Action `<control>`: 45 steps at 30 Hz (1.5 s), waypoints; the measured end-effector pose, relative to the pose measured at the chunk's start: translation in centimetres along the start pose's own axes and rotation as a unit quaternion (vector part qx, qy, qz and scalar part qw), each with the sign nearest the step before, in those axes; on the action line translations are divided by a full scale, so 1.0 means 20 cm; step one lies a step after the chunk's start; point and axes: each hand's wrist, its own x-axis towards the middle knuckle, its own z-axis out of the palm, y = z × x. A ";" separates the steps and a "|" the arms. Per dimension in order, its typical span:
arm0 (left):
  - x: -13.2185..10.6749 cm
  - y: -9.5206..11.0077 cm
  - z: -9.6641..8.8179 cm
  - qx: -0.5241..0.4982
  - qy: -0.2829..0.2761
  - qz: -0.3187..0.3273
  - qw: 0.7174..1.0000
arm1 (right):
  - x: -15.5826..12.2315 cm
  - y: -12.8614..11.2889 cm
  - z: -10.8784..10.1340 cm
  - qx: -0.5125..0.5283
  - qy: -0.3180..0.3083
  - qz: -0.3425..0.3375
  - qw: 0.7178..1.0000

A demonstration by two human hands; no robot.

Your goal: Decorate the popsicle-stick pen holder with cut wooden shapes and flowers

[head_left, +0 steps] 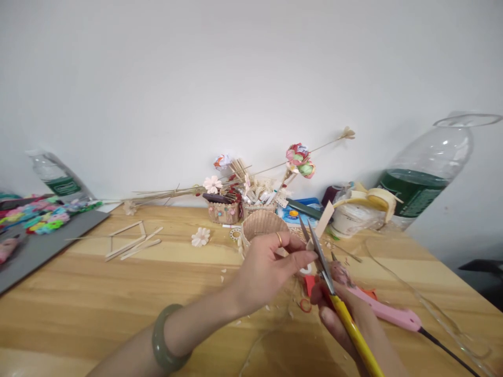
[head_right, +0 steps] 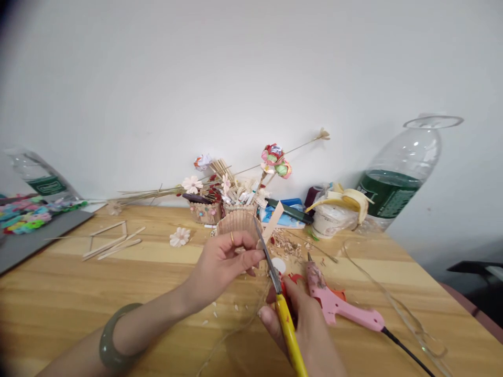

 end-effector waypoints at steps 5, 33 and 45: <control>-0.04 -0.02 0.03 0.012 0.040 0.039 0.998 | -0.02 -0.04 0.06 -0.020 0.051 0.008 0.998; -0.04 0.02 0.01 0.025 0.003 0.011 1.000 | 0.01 0.07 0.04 0.013 0.004 -0.004 1.000; -0.02 0.05 -0.05 0.065 -0.050 -0.020 0.996 | -0.04 0.00 0.04 -0.014 0.019 0.030 0.999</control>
